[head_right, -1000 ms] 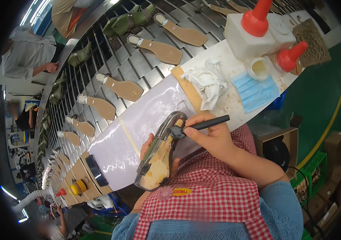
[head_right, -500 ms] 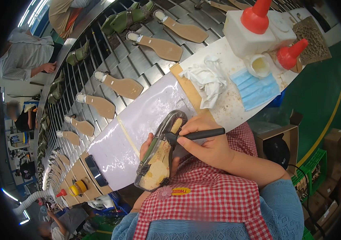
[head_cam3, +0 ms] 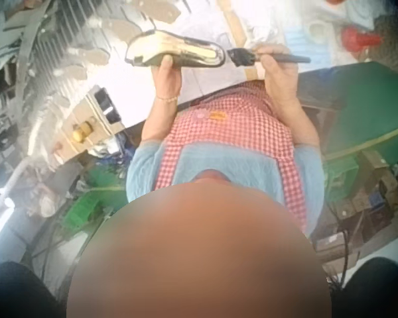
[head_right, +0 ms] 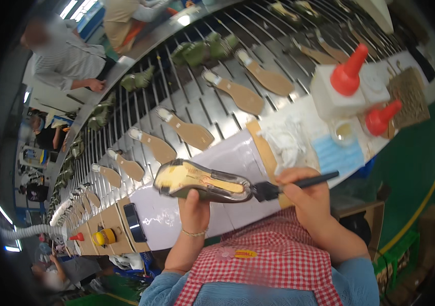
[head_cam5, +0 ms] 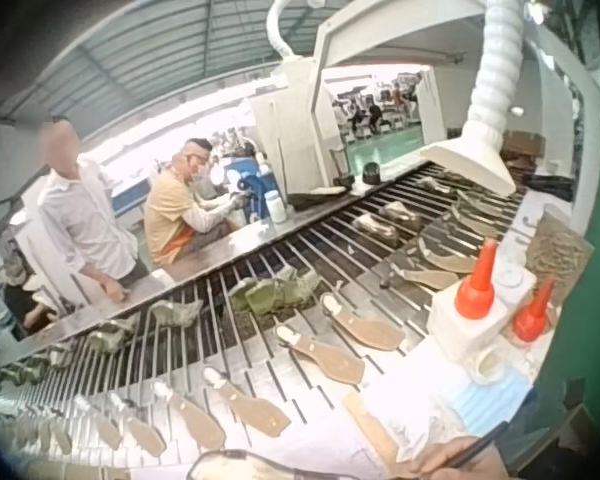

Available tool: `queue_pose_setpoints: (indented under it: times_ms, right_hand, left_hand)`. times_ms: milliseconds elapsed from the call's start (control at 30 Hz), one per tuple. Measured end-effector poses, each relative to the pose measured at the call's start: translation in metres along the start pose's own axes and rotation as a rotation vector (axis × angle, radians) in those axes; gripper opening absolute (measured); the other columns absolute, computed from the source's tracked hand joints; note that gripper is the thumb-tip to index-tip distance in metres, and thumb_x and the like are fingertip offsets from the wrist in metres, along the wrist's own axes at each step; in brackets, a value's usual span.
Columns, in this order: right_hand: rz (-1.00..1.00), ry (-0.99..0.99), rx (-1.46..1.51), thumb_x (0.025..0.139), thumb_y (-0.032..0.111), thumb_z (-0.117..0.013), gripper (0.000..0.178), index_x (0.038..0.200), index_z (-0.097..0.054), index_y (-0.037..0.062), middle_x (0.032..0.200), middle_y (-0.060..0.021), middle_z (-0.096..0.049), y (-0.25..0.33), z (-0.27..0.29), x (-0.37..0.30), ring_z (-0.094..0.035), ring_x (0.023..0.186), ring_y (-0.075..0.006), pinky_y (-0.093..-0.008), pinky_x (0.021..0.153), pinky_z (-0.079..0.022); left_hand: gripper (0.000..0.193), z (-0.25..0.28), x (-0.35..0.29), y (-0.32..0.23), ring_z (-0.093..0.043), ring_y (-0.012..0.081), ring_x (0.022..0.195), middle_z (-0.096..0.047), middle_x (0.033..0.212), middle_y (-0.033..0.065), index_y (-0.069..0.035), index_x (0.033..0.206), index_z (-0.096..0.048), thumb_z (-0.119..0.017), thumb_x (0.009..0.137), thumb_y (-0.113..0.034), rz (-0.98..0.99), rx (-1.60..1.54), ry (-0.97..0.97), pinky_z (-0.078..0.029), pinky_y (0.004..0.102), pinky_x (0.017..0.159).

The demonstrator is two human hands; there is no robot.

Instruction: Applying adhesive or finish to the heels and soles of shoes using a brush on a factory assembly line.

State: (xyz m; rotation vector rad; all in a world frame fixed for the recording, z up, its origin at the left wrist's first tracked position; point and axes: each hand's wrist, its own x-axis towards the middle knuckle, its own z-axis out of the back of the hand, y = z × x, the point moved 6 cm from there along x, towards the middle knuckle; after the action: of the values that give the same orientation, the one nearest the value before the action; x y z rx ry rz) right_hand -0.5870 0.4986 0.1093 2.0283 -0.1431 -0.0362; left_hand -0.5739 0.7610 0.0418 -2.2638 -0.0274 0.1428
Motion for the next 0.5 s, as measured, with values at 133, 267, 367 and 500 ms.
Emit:
queue_pose_setpoints:
  times_ms: [133, 267, 367, 500]
  right_hand:
    - [0.096, 0.014, -0.011, 0.077, 0.005, -0.067, 0.015, 0.089, -0.059, 0.0004, 0.095, -0.0151, -0.060, 0.029, 0.015, 0.000, -0.056, 0.094, -0.0226, -0.0336, 0.087, -0.043]
    - [0.108, 0.019, -0.072, 0.077, 0.008, -0.069, 0.016, 0.087, -0.060, 0.0005, 0.092, -0.0155, -0.060, 0.047, 0.034, 0.009, -0.056, 0.091, -0.0225, -0.0329, 0.084, -0.043]
    - [0.098, -0.008, -0.124, 0.076, 0.009, -0.071, 0.018, 0.088, -0.061, 0.0000, 0.092, -0.0159, -0.061, 0.058, 0.053, 0.020, -0.057, 0.090, -0.0230, -0.0329, 0.083, -0.044]
    - [0.089, -0.090, -0.112, 0.074, 0.008, -0.072, 0.019, 0.087, -0.062, -0.0012, 0.090, -0.0162, -0.061, 0.067, 0.083, 0.036, -0.058, 0.087, -0.0239, -0.0338, 0.081, -0.046]
  left_hand:
    - [0.050, -0.032, 0.069, -0.033, -0.052, 0.0237, 0.115, -0.054, 0.124, 0.0076, -0.004, 0.127, -0.045, -0.064, 0.081, -0.009, 0.141, -0.203, 0.146, -0.040, 0.0397, 0.101]
    - [0.048, -0.079, 0.173, -0.061, -0.052, 0.0248, 0.114, -0.056, 0.121, 0.0092, -0.003, 0.124, -0.048, -0.058, 0.077, 0.003, 0.084, -0.237, 0.274, -0.037, 0.0391, 0.104]
    - [0.046, -0.130, 0.269, -0.062, -0.054, 0.0240, 0.111, -0.059, 0.116, 0.0089, -0.002, 0.119, -0.052, -0.058, 0.075, 0.010, 0.016, -0.233, 0.337, -0.040, 0.0359, 0.101]
    - [0.040, -0.183, 0.394, -0.011, -0.059, 0.0215, 0.100, -0.063, 0.103, 0.0064, -0.003, 0.108, -0.059, -0.059, 0.071, 0.013, 0.008, -0.180, 0.338, -0.045, 0.0338, 0.092]
